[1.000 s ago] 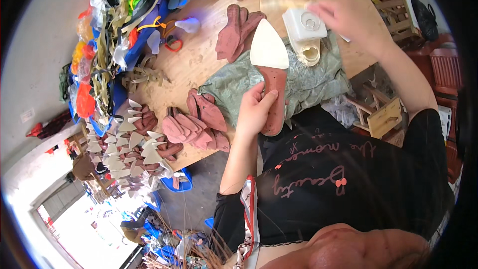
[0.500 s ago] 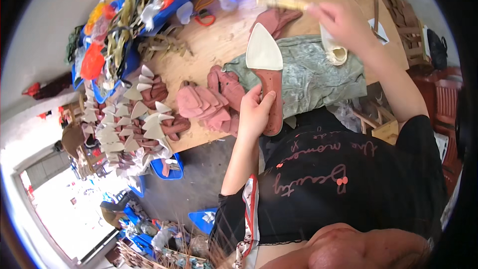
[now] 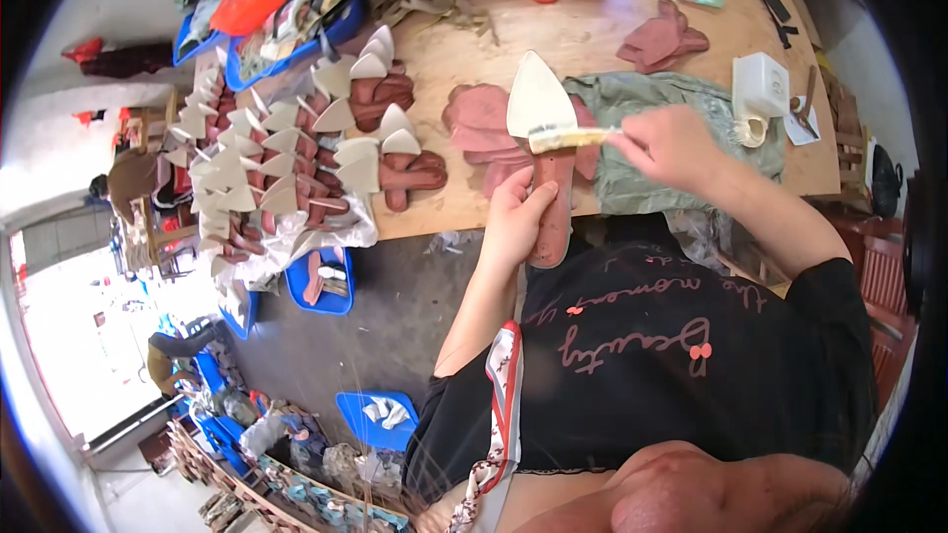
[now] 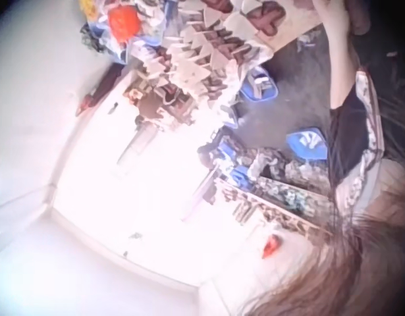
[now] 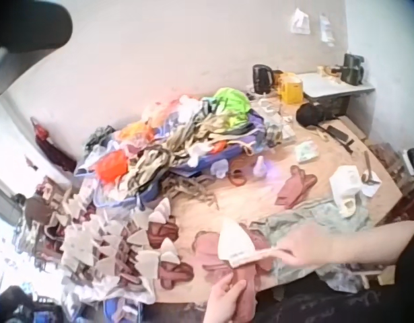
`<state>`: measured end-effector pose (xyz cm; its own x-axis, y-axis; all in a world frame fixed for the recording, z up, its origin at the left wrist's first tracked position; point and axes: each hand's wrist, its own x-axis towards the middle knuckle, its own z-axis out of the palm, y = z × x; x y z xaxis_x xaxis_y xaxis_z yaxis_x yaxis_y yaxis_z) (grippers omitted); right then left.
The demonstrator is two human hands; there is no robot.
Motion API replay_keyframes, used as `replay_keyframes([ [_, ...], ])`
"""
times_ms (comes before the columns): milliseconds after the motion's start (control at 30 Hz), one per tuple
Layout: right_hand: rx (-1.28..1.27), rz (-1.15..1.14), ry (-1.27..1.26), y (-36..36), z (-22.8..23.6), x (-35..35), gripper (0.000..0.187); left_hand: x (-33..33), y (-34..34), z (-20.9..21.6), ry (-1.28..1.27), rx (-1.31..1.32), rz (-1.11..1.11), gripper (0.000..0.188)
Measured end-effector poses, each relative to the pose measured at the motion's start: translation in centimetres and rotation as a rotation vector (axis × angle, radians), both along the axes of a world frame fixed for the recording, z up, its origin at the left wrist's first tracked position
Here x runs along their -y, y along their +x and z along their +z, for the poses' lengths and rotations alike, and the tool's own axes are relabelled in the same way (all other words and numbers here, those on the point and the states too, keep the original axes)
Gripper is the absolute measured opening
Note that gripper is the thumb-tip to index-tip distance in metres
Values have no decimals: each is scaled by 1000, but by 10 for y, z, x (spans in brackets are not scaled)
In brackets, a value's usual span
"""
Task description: The person applies glue to shoe soles using a brush and presses shoe upper pieces onto the soles by hand.
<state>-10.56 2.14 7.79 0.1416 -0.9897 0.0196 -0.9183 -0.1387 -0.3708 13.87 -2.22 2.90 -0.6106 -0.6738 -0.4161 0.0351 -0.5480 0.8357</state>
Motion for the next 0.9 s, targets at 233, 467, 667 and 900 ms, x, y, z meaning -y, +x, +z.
replay_keyframes([
  [233,677,-467,-193,-27,2,52,28,16,97,-58,-155,32,211,34],
  [467,502,-527,-30,15,-39,-11,28,40,218,-182,-558,702,593,37],
  [667,495,-543,98,35,-52,-17,30,72,220,-186,-804,802,644,33],
  [900,472,-643,-60,39,-50,-18,34,116,233,-218,-1275,1123,488,30],
])
